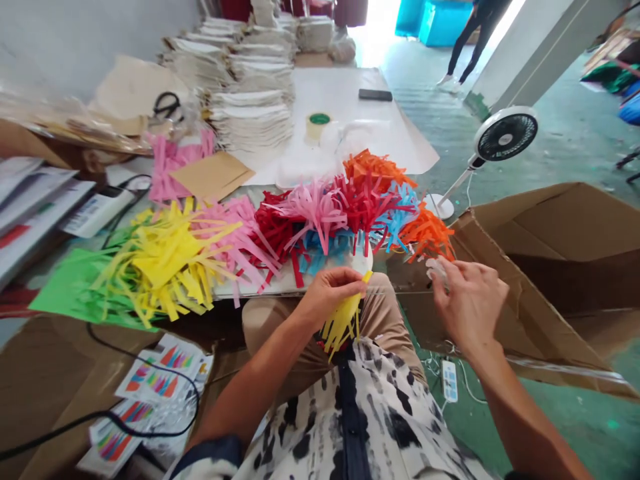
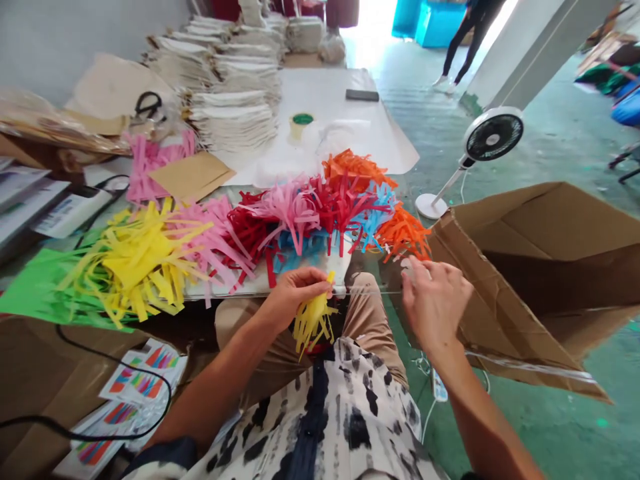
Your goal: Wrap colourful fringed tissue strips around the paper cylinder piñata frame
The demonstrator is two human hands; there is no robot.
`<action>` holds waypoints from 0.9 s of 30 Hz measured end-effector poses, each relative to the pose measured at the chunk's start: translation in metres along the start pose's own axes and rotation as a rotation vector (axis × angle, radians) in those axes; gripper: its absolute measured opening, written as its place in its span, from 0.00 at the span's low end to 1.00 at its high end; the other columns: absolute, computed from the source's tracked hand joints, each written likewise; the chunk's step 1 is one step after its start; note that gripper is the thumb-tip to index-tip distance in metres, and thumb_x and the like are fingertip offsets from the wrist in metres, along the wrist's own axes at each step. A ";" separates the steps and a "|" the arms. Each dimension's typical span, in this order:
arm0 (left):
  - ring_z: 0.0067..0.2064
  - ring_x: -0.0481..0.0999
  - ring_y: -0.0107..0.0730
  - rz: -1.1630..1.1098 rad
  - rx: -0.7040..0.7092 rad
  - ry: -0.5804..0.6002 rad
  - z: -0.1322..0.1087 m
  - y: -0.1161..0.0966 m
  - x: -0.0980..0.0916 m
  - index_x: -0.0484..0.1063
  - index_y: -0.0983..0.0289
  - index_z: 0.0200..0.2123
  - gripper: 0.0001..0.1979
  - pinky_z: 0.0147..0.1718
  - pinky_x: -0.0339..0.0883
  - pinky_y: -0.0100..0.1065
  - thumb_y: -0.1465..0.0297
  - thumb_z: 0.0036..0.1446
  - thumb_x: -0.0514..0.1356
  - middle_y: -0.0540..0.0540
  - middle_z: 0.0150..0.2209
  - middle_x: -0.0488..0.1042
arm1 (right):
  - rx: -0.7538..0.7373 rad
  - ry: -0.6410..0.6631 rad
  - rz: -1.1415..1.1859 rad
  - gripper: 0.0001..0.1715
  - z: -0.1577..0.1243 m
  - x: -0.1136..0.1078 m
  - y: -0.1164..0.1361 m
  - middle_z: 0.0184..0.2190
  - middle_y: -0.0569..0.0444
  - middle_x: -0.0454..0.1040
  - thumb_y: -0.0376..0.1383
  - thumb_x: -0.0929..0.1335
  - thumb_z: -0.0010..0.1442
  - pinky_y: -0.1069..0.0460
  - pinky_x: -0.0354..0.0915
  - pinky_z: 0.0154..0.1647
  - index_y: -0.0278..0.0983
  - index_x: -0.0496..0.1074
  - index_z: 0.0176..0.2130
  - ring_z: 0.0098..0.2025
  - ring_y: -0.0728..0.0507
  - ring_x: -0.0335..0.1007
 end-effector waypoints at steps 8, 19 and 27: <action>0.30 0.78 0.27 -0.095 0.003 0.218 0.014 -0.012 0.008 0.81 0.66 0.30 0.16 0.35 0.69 0.29 0.61 0.47 0.79 0.54 0.29 0.81 | -0.050 0.048 0.001 0.23 -0.002 0.025 -0.049 0.32 0.50 0.82 0.48 0.66 0.71 0.41 0.54 0.43 0.42 0.79 0.30 0.42 0.35 0.72; 0.30 0.78 0.28 -0.069 0.008 0.400 0.023 -0.010 -0.018 0.83 0.68 0.33 0.19 0.35 0.70 0.30 0.58 0.50 0.78 0.55 0.29 0.81 | -0.196 -0.022 0.260 0.15 0.069 -0.007 0.028 0.36 0.51 0.83 0.48 0.71 0.70 0.38 0.64 0.51 0.44 0.76 0.33 0.44 0.34 0.79; 0.26 0.78 0.28 -0.251 0.052 0.333 0.012 -0.017 -0.042 0.80 0.68 0.30 0.21 0.32 0.72 0.31 0.58 0.44 0.81 0.55 0.26 0.81 | -0.348 -0.069 0.453 0.09 0.142 0.023 0.114 0.40 0.53 0.85 0.42 0.70 0.71 0.42 0.64 0.55 0.43 0.80 0.41 0.45 0.39 0.79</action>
Point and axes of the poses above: each hand's wrist, its own z-axis towards the middle knuckle, its own x-axis out of the palm, y = z × x, the point moved 3 cm from there along z, towards the middle knuckle
